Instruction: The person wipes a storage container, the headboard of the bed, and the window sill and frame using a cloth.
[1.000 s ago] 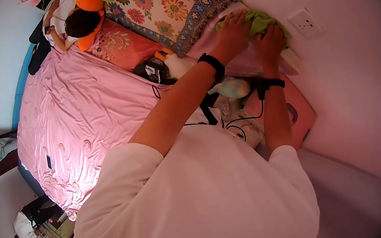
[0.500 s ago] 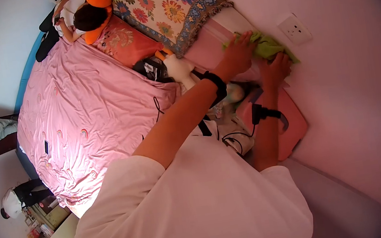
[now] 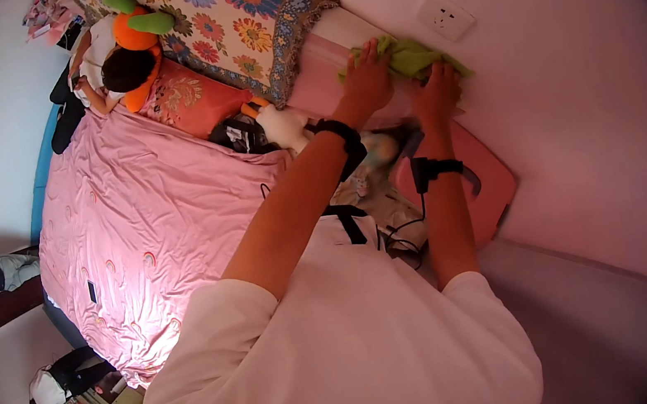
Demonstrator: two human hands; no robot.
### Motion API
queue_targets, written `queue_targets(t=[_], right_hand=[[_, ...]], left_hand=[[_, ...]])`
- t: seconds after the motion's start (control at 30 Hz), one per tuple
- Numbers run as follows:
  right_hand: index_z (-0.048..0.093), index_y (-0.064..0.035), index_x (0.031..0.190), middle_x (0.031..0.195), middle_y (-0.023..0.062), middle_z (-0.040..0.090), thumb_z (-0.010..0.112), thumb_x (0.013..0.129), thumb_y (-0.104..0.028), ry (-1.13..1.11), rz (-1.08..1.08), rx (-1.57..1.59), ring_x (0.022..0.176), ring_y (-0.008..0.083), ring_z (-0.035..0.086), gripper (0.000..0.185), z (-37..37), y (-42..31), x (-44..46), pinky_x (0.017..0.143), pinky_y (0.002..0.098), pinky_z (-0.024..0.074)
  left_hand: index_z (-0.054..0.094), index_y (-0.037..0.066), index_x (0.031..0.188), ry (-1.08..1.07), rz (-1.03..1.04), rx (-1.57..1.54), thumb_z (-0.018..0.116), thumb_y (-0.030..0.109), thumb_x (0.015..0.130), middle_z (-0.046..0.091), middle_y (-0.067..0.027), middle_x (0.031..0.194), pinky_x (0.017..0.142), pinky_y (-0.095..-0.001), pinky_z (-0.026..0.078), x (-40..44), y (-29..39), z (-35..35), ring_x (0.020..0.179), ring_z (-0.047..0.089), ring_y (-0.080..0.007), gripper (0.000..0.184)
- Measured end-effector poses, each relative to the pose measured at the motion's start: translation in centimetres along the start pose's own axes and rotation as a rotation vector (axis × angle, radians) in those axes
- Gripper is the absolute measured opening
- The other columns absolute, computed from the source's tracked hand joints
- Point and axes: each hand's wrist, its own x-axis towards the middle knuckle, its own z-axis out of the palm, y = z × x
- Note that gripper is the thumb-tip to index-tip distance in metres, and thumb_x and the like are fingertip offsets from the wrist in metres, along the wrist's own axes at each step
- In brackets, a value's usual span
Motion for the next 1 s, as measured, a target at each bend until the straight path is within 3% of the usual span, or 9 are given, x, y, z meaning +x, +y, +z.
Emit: queue_targets(t=[0.2, 0.3, 0.53, 0.63, 0.7, 0.77, 0.8, 0.93, 1.0], right_hand=[[0.056, -0.0064, 0.103, 0.106, 0.0118, 0.054, 0.072, 0.074, -0.022, -0.024, -0.018, -0.029, 0.105, 0.0371, 0.053, 0.036, 2.2, -3.5, 1.3, 0.077, 0.0529, 0.0484], [0.055, -0.0068, 0.102, 0.105, 0.0116, 0.053, 0.072, 0.074, -0.019, -0.050, -0.046, 0.032, 0.105, 0.0372, 0.052, 0.034, 1.6, -3.0, 1.0, 0.076, 0.0526, 0.0486], [0.055, -0.0063, 0.104, 0.108, 0.0152, 0.052, 0.074, 0.071, -0.013, -0.057, 0.164, 0.051, 0.104, 0.0391, 0.052, 0.039, -1.7, 1.8, -2.3, 0.080, 0.0521, 0.0477], [0.055, -0.0049, 0.099, 0.100, 0.0162, 0.053, 0.073, 0.070, -0.011, 0.090, 0.109, 0.108, 0.101, 0.0410, 0.051, 0.035, -1.6, 0.7, -1.3, 0.081, 0.0503, 0.0455], [0.054, -0.0041, 0.098, 0.100, 0.0174, 0.052, 0.072, 0.069, -0.009, 0.029, 0.069, 0.230, 0.101, 0.0423, 0.050, 0.034, -1.0, -0.6, 0.1, 0.081, 0.0508, 0.0445], [0.054, -0.0036, 0.098, 0.100, 0.0177, 0.052, 0.071, 0.069, -0.007, 0.026, 0.061, 0.263, 0.100, 0.0429, 0.050, 0.034, 0.1, -2.1, 0.0, 0.080, 0.0513, 0.0440], [0.053, -0.0032, 0.098, 0.100, 0.0179, 0.051, 0.070, 0.069, -0.005, 0.014, 0.028, 0.298, 0.100, 0.0436, 0.050, 0.034, 0.3, -1.9, -0.1, 0.080, 0.0519, 0.0435], [0.053, -0.0018, 0.105, 0.105, 0.0172, 0.051, 0.070, 0.067, -0.002, -0.057, 0.129, 0.264, 0.103, 0.0414, 0.051, 0.041, -0.6, 0.3, -2.5, 0.081, 0.0518, 0.0465], [0.053, -0.0012, 0.104, 0.104, 0.0180, 0.050, 0.069, 0.068, -0.001, 0.013, 0.121, 0.138, 0.103, 0.0424, 0.050, 0.039, -1.0, 1.8, -3.9, 0.081, 0.0505, 0.0466]], left_hand=[[0.039, 0.015, 0.148, 0.018, -0.027, -0.070, 0.048, 0.022, 0.090, 0.025, -0.0153, 0.159, 0.115, -0.0591, 0.019, 0.4, -2.7, -2.1, 0.148, 0.022, -0.0320, 0.059], [0.040, 0.017, 0.148, 0.003, 0.029, 0.070, 0.047, 0.020, 0.090, 0.026, -0.0151, 0.159, 0.118, -0.0554, 0.015, 0.6, -2.6, -2.1, 0.147, 0.024, -0.0301, 0.059], [0.040, 0.012, 0.147, 0.111, 0.064, -0.105, 0.049, 0.013, 0.086, 0.033, -0.0177, 0.154, 0.111, -0.0587, 0.027, -0.7, 2.0, 2.3, 0.143, 0.030, -0.0365, 0.062], [0.042, 0.009, 0.145, 0.081, 0.112, -0.083, 0.051, 0.014, 0.086, 0.034, -0.0181, 0.153, 0.110, -0.0570, 0.030, 0.0, 1.3, 1.3, 0.142, 0.031, -0.0364, 0.060], [0.043, 0.007, 0.144, 0.060, 0.154, -0.080, 0.052, 0.015, 0.085, 0.035, -0.0184, 0.153, 0.109, -0.0564, 0.032, 0.5, 0.2, 0.2, 0.142, 0.032, -0.0364, 0.060], [0.051, 0.007, 0.138, -0.022, 0.050, -0.141, 0.052, 0.014, 0.086, 0.034, -0.0156, 0.155, 0.112, -0.0560, 0.027, 0.9, -0.5, -0.2, 0.144, 0.029, -0.0355, 0.052], [0.049, 0.004, 0.139, 0.026, 0.093, -0.067, 0.055, 0.013, 0.084, 0.034, -0.0215, 0.153, 0.105, -0.0563, 0.035, 1.0, -0.3, 0.1, 0.139, 0.034, -0.0403, 0.056], [0.051, 0.002, 0.137, 0.068, 0.099, -0.199, 0.054, 0.008, 0.082, 0.033, -0.0248, 0.152, 0.104, -0.0552, 0.038, -0.7, 2.5, 1.9, 0.138, 0.034, -0.0433, 0.055], [0.052, 0.004, 0.135, 0.152, 0.128, -0.329, 0.055, 0.011, 0.082, 0.036, -0.0261, 0.150, 0.100, -0.0537, 0.041, -1.5, 3.6, 3.8, 0.136, 0.038, -0.0437, 0.054]])
